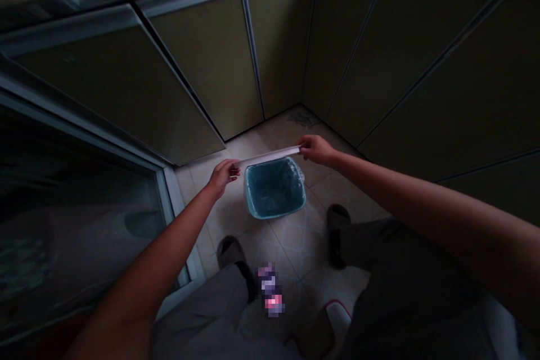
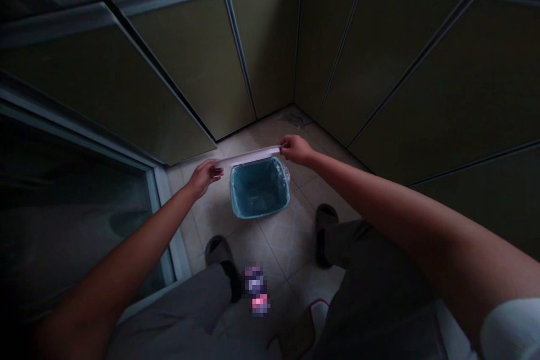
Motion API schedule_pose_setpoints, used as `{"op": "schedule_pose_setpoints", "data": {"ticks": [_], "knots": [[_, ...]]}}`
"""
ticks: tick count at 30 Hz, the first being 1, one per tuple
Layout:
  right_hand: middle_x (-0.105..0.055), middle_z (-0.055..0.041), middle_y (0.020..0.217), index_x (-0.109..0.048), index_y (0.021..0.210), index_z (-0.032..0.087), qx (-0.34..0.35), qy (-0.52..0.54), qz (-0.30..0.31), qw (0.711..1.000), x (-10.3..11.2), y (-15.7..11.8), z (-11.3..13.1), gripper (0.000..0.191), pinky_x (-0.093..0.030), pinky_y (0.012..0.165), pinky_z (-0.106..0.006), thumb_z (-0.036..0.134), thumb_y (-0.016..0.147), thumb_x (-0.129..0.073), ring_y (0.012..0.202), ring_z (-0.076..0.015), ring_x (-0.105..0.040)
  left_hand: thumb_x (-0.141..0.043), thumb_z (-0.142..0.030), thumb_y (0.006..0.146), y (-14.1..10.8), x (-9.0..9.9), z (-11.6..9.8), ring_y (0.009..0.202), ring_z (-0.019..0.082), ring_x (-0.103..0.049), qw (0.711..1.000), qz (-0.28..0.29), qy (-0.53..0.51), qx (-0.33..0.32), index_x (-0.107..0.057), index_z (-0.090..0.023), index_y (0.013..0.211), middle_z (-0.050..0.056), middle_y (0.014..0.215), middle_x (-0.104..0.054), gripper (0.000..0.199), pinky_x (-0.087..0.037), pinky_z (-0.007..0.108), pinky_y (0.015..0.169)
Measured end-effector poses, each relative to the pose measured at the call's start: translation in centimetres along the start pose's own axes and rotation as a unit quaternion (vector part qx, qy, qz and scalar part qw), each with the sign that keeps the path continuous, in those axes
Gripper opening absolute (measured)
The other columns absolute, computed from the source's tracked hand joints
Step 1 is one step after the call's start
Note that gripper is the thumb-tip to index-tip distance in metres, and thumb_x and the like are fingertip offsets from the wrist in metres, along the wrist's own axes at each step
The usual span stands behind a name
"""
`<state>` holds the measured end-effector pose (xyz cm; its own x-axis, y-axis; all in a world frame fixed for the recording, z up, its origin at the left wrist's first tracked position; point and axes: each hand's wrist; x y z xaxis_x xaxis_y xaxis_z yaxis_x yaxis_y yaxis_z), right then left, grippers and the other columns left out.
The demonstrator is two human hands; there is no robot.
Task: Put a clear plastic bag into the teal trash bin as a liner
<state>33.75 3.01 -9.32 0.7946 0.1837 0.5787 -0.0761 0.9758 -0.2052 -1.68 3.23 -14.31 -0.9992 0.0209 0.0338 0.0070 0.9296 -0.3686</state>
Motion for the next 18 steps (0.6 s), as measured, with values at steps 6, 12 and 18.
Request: {"op": "schedule_pose_setpoints", "data": {"ticks": [6,12,18], "knots": [[-0.078,-0.0031,0.09,-0.074,0.105,0.018,0.046,-0.127,0.073,0.988,-0.5,-3.7,-2.6,0.023,-0.047,0.066,-0.02,0.016,0.083,-0.071,0.076,-0.014,-0.07,-0.078,-0.049,0.065,-2.3,0.7,2.8,0.076,0.016,-0.065,0.992,0.06,0.108,0.001,-0.075,-0.016,0.104,0.003,0.086,-0.074,0.051,-0.048,0.029,0.073],[-0.078,-0.0021,0.106,-0.073,0.113,0.028,0.116,-0.321,0.127,0.931,-2.4,-5.4,-4.7,0.03,-0.046,0.073,-0.026,0.02,0.085,-0.066,0.089,-0.0198,-0.072,-0.087,-0.043,0.057,-3.4,1.4,5.8,0.084,0.018,-0.066,0.979,0.128,0.153,-0.04,-0.073,-0.013,0.114,0.007,0.095,-0.072,0.066,-0.052,0.036,0.084],[-0.077,-0.0067,0.111,-0.072,0.112,0.028,0.146,-0.397,0.17,0.89,-3.7,-5.4,-5.3,0.024,-0.044,0.075,-0.029,0.024,0.09,-0.062,0.097,-0.0237,-0.072,-0.089,-0.041,0.059,-3.4,2.2,8.0,0.078,0.013,-0.057,0.951,0.124,0.257,-0.116,-0.064,-0.014,0.134,0.004,0.099,-0.064,0.084,-0.052,0.033,0.08]]}}
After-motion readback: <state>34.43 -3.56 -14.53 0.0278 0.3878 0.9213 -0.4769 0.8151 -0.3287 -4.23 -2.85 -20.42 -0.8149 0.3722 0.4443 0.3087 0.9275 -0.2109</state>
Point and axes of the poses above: each hand's wrist, its own y-axis towards the middle knuckle, its own x-axis out of the back of the hand, z = x × y
